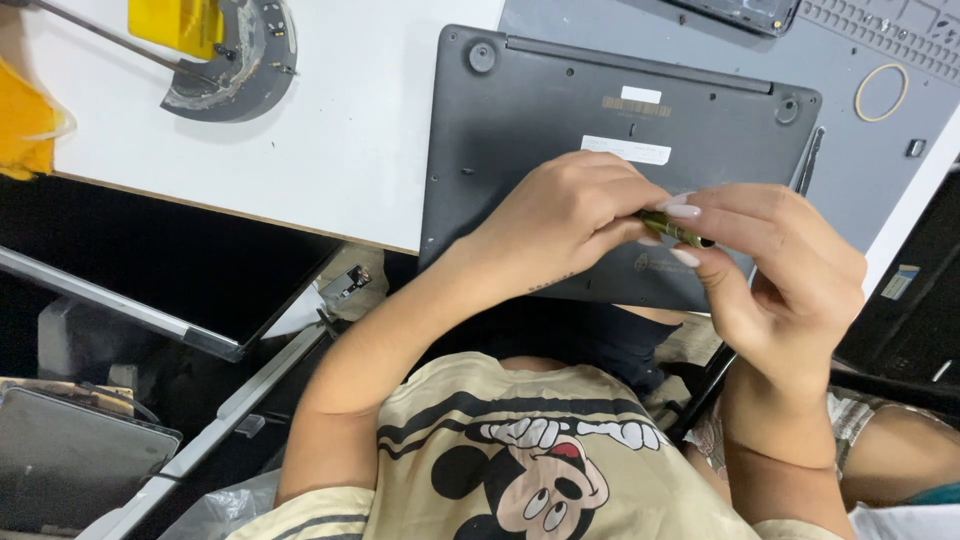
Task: The person uses a green screwdriver to remove screws from the back panel of a black electronic device. They then use tweezers to pick up small components and place them on the table.
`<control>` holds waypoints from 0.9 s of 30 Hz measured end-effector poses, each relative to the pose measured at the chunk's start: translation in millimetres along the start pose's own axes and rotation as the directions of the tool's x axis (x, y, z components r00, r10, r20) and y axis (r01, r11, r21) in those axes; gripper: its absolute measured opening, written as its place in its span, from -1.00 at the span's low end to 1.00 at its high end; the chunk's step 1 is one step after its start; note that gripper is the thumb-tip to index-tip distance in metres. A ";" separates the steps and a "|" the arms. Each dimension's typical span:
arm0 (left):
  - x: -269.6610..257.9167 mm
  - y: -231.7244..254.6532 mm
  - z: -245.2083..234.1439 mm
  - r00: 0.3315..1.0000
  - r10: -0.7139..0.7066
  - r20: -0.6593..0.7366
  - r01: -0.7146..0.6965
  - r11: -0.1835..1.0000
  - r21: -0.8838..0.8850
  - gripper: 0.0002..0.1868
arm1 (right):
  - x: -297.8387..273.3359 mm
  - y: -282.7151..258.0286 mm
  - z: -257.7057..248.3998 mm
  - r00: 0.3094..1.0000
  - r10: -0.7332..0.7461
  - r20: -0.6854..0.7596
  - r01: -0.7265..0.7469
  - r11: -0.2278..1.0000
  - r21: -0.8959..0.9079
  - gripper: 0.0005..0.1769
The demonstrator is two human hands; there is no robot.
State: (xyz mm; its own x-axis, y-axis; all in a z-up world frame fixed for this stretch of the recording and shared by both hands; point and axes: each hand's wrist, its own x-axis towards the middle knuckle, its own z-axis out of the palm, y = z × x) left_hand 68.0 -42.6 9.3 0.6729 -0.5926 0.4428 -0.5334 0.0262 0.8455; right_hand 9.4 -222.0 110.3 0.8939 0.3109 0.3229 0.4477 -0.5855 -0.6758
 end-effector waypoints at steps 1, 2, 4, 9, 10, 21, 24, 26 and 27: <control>-1.7 3.2 4.9 1.000 0.003 -0.004 -0.003 1.000 0.003 -0.78 | -5.6 1.4 2.9 1.000 -0.005 0.001 0.005 1.000 -0.002 -0.86; -3.5 6.3 9.9 0.996 -0.011 -0.092 0.016 0.998 0.053 -0.81 | -10.5 3.4 5.6 0.999 0.028 -0.024 -0.029 0.999 -0.044 -0.66; -5.1 10.9 19.5 0.982 -0.023 -0.187 0.043 0.994 0.102 -0.81 | -18.9 7.5 14.0 0.998 0.055 -0.043 -0.059 0.995 -0.084 -0.39; -6.7 19.1 34.5 0.915 0.011 -0.403 0.087 0.971 0.225 -0.80 | -31.2 14.8 29.9 0.965 0.067 -0.252 -0.109 0.982 -0.156 -0.72; -11.9 20.9 33.1 0.913 0.009 -0.409 0.090 0.971 0.222 -0.80 | -32.5 15.7 28.5 0.967 0.065 -0.245 -0.106 0.982 -0.159 -0.72; -58.2 29.1 27.3 0.920 0.031 -0.390 0.225 0.774 0.592 -0.93 | -32.4 12.6 31.0 0.953 0.266 -0.143 -0.265 0.964 0.024 -0.68; -57.7 28.4 26.6 0.917 0.029 -0.399 0.246 0.746 0.620 -0.94 | -26.0 27.7 40.2 0.961 0.180 -0.211 -0.188 0.982 -0.023 -0.65; -56.8 28.6 25.0 0.918 0.038 -0.395 0.247 0.725 0.642 -0.92 | -29.3 32.8 44.5 0.948 0.213 -0.238 -0.221 0.975 -0.008 -0.67; -56.2 28.5 23.9 0.921 0.052 -0.386 0.241 0.703 0.669 -0.89 | -30.8 35.3 46.8 0.931 0.243 -0.272 -0.250 0.968 0.008 -0.68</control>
State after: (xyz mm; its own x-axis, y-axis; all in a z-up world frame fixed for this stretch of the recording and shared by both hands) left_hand 2.8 -27.7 1.3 0.7898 -0.2335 0.5672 -0.5560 -0.6628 0.5015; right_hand -3.3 -217.2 45.5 0.9468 -0.0562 0.3170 0.2100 -0.6383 -0.7406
